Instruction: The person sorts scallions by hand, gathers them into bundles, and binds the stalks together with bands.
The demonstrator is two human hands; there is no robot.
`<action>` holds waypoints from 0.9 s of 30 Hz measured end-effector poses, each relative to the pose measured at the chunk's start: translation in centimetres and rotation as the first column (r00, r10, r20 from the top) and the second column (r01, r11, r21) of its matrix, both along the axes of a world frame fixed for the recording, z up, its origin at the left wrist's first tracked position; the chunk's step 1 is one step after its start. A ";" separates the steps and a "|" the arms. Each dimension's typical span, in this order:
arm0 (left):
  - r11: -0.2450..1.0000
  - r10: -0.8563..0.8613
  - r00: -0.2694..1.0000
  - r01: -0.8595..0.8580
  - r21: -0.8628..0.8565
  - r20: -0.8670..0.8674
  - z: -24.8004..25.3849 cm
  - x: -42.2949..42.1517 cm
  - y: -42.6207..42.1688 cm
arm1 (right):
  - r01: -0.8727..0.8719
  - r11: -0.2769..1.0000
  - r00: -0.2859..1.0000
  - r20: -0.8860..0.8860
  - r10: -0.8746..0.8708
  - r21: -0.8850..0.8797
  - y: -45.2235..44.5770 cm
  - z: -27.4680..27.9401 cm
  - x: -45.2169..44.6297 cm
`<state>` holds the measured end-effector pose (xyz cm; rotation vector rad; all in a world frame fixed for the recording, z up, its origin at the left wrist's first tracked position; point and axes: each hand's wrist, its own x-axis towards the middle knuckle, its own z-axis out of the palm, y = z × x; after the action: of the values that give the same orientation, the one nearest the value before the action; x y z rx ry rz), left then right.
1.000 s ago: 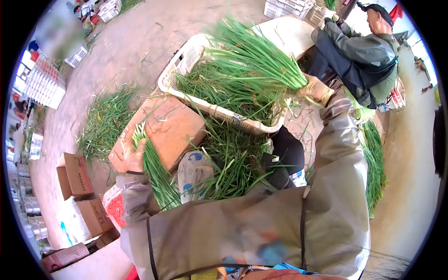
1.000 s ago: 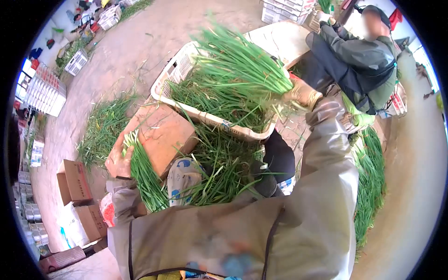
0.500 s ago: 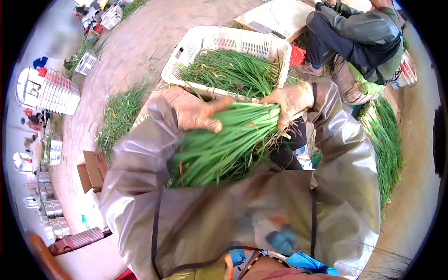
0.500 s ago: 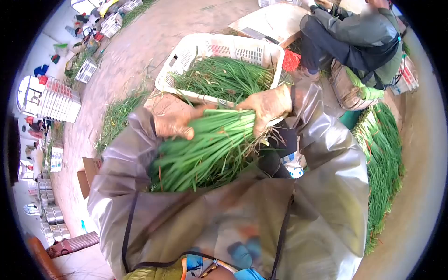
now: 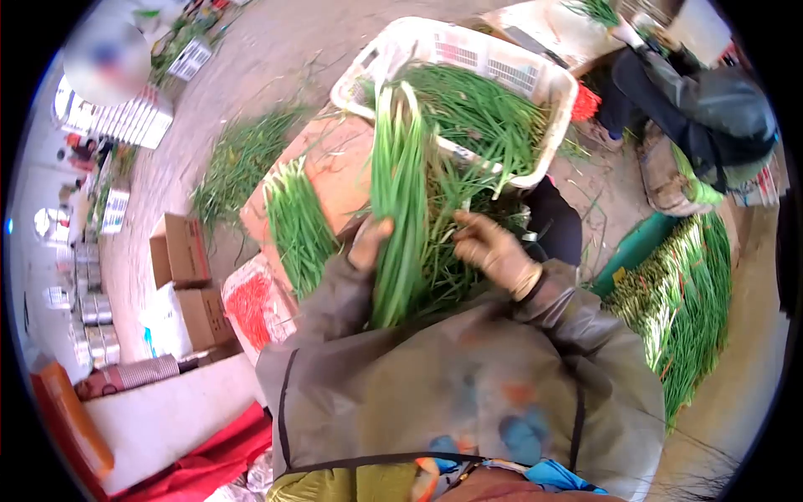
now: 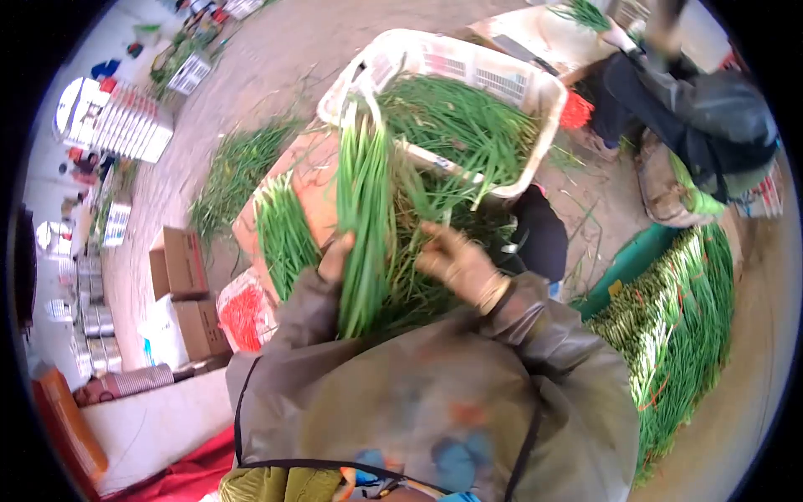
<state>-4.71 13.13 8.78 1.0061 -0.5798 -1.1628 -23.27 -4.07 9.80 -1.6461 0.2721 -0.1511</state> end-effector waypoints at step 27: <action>0.443 -0.139 0.538 -0.717 -0.538 -0.832 1.6 9.4 -11.7 | -0.534 -0.586 0.760 -0.649 -0.017 -0.609 3.1 18.5 32.0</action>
<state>4.70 1.42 10.42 -0.3731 -0.1107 -0.6392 8.73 -0.93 28.27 -3.6956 -0.4719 0.7838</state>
